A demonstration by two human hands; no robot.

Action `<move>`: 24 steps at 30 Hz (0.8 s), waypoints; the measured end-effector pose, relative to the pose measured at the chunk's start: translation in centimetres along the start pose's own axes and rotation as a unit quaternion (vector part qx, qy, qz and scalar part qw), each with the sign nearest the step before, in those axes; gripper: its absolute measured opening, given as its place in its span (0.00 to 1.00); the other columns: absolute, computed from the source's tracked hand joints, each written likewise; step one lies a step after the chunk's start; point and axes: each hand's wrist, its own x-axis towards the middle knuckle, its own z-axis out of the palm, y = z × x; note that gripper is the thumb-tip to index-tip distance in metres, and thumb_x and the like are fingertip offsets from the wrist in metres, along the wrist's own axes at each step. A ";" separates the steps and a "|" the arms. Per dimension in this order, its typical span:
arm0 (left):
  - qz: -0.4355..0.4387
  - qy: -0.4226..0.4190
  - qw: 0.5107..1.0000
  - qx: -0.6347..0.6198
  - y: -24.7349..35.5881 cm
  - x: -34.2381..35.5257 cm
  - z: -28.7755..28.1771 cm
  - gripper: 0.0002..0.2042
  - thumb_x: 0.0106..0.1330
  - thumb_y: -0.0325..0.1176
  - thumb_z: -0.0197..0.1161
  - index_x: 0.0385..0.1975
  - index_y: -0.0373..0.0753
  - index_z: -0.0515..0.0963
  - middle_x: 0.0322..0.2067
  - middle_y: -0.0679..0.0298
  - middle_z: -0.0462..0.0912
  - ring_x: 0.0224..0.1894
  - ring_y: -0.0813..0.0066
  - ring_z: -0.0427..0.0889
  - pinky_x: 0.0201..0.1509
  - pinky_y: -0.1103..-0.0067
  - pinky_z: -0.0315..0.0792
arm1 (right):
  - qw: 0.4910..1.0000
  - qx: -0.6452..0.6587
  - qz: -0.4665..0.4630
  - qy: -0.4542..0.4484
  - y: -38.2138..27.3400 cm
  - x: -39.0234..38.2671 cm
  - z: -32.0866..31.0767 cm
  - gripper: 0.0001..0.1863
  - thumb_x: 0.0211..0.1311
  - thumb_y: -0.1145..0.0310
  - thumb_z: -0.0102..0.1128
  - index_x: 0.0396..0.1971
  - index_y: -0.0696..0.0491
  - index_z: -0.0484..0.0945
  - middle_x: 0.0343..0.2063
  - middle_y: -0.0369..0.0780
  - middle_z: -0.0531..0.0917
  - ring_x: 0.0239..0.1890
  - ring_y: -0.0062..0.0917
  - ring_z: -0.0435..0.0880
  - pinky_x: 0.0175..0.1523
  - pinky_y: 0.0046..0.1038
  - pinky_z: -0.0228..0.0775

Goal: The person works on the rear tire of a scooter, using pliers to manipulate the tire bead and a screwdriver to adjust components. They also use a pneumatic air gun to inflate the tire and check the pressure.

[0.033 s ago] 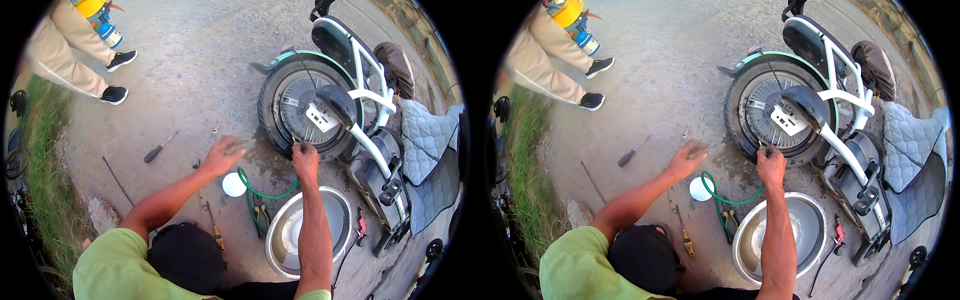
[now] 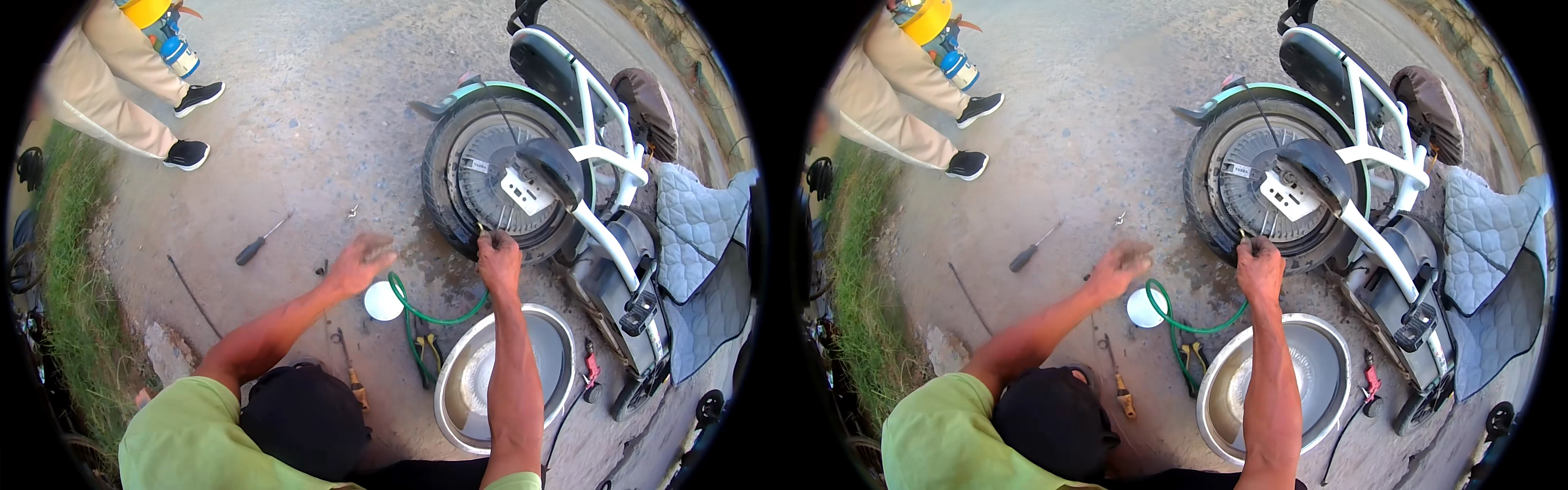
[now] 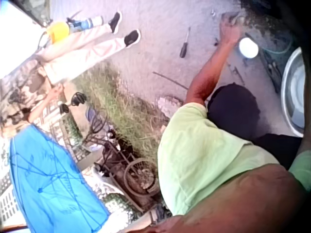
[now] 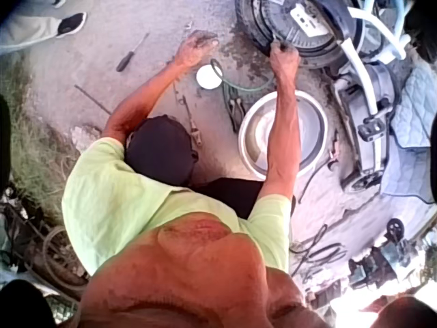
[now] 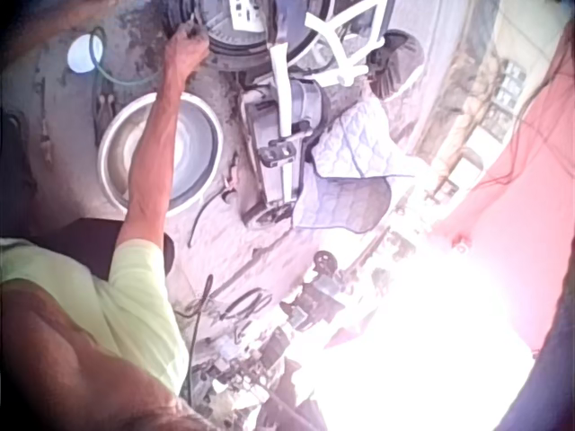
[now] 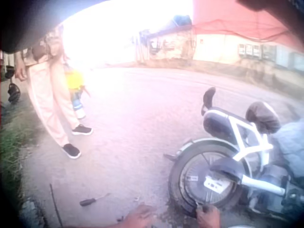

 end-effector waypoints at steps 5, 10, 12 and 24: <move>-0.001 -0.047 0.997 -0.056 0.2 -5.1 2.6 0.31 0.63 0.54 0.67 0.59 0.37 0.75 0.52 0.50 0.78 0.56 0.56 0.78 0.61 0.65 0.70 | 0.999 0.029 0.020 -0.014 -1.0 -0.3 0.3 0.16 0.64 0.61 0.62 0.30 0.62 0.81 0.18 0.44 0.82 0.19 0.27 0.81 0.32 0.33 0.74; 0.131 -0.045 0.984 0.114 0.7 -4.5 3.9 0.32 0.61 0.53 0.70 0.58 0.38 0.72 0.50 0.51 0.76 0.53 0.53 0.77 0.57 0.66 0.70 | 1.000 0.023 0.013 -0.003 -0.9 -0.3 0.5 0.16 0.64 0.61 0.62 0.29 0.62 0.81 0.17 0.44 0.81 0.19 0.27 0.82 0.32 0.33 0.74; 0.167 -0.042 0.976 0.132 0.5 -4.6 5.0 0.32 0.58 0.53 0.73 0.56 0.37 0.73 0.47 0.50 0.76 0.51 0.50 0.77 0.55 0.65 0.71 | 1.000 0.024 0.006 0.000 -0.7 -0.2 0.7 0.16 0.64 0.61 0.62 0.29 0.62 0.82 0.17 0.44 0.82 0.19 0.28 0.82 0.32 0.33 0.74; 0.150 -0.132 0.979 0.047 1.1 -6.4 7.9 0.27 0.55 0.44 0.77 0.48 0.37 0.74 0.41 0.55 0.77 0.43 0.60 0.79 0.47 0.68 0.74 | 0.999 0.035 0.016 0.002 -1.2 -0.5 0.5 0.16 0.64 0.61 0.63 0.29 0.62 0.81 0.17 0.43 0.82 0.18 0.27 0.82 0.31 0.33 0.74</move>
